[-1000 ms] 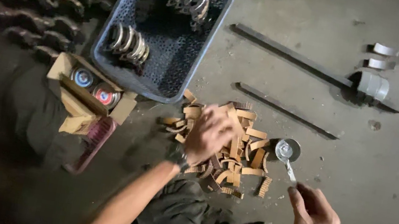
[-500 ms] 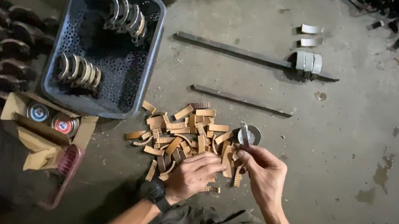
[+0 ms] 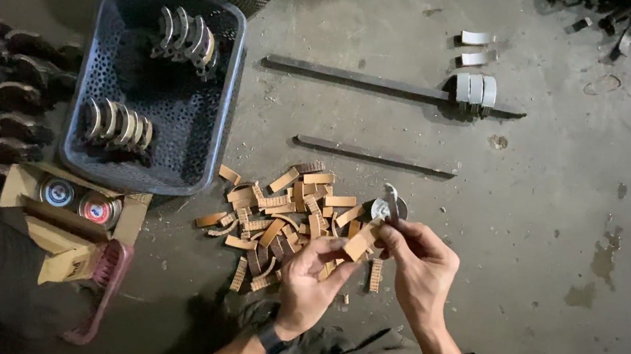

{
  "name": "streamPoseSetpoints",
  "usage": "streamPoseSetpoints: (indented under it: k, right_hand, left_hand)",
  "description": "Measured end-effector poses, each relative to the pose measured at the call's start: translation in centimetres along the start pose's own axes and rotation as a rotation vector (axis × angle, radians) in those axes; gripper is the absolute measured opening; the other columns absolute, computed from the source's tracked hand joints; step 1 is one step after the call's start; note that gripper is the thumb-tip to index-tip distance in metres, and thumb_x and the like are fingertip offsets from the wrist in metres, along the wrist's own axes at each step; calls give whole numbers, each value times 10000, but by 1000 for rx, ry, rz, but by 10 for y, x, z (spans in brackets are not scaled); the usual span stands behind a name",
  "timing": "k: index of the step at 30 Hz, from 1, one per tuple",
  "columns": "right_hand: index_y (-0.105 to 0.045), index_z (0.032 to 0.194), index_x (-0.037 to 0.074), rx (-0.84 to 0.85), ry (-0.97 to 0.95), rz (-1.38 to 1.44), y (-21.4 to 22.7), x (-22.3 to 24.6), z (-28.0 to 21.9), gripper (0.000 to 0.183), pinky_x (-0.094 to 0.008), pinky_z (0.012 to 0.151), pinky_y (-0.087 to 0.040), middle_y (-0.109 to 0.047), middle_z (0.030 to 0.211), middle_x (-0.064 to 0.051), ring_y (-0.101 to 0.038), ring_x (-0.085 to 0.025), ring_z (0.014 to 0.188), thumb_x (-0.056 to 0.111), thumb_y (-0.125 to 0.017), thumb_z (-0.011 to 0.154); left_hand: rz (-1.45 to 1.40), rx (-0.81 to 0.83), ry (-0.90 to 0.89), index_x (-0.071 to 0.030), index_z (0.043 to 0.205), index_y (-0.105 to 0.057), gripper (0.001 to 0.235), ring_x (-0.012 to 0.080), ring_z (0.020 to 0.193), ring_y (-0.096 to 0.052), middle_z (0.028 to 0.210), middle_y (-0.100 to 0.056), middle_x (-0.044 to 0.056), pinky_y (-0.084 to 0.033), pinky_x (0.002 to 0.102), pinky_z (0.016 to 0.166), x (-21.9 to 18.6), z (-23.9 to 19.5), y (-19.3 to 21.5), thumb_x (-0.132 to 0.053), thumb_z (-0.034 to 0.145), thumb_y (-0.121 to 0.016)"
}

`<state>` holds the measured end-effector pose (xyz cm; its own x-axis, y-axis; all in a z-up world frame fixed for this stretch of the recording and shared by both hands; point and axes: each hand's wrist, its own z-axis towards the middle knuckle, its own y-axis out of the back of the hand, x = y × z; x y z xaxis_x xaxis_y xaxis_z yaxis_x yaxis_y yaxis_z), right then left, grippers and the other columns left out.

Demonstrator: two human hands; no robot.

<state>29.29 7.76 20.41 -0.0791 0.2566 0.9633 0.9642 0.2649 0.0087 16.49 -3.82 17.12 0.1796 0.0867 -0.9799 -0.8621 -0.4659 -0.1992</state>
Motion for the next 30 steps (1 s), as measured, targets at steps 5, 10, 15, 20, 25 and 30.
streamPoseSetpoints:
  k: [5, 10, 15, 20, 25, 30]
  right_hand:
    - [-739, 1078, -64, -44, 53, -20, 15, 36, -2, 174, -283, 637, -583, -774, 900, -115, -712, -143, 738, 40, -657, 965]
    - [-728, 1083, -83, -59, -21, -68, 45, 52, -17, 204, -294, 520, -526, -740, 819, -128, -654, -147, 618, 68, -614, 1006]
    - [-745, 1033, -93, 12, -150, -47, 48, 57, -35, 233, -291, 469, -485, -721, 743, -116, -601, -132, 560, 99, -635, 961]
    - [-764, 964, -91, 54, -228, -27, 40, 51, -43, 222, -288, 441, -461, -706, 685, -97, -573, -121, 518, 97, -646, 947]
    - [-775, 870, -52, 135, -447, -66, 22, 49, -41, 235, -278, 384, -351, -657, 594, -68, -494, -105, 435, 151, -675, 931]
    - [-735, 793, -62, 272, -519, -50, 18, 33, -35, 326, -267, 386, -305, -627, 566, -44, -445, -81, 429, 208, -680, 968]
  left_hand:
    - [23, -25, 154, 19, 1196, -659, 297, 217, 834, -750, 985, -787, 159, -624, 356, 779, -22, 18, 7, -55, 921, -744]
    - [-383, 21, 108, 62, 1191, -625, 299, 240, 942, -766, 1058, -751, 188, -662, 403, 894, -43, 30, 21, -48, 924, -700]
    - [-505, 43, 140, 64, 1178, -580, 296, 281, 1022, -740, 1102, -720, 212, -627, 442, 953, -45, 30, 23, -30, 934, -719]
    - [-436, 43, 79, 64, 1212, -585, 302, 255, 1038, -741, 1134, -727, 196, -632, 405, 953, -37, 20, 21, -29, 952, -708]
    - [31, -50, -119, 67, 1154, -615, 336, 215, 1090, -706, 1184, -694, 183, -614, 359, 974, -29, 7, 12, 83, 861, -778]
    - [30, -12, -75, 62, 1097, -589, 306, 192, 1167, -674, 1258, -673, 170, -580, 329, 1011, -31, 5, 9, 133, 856, -763]
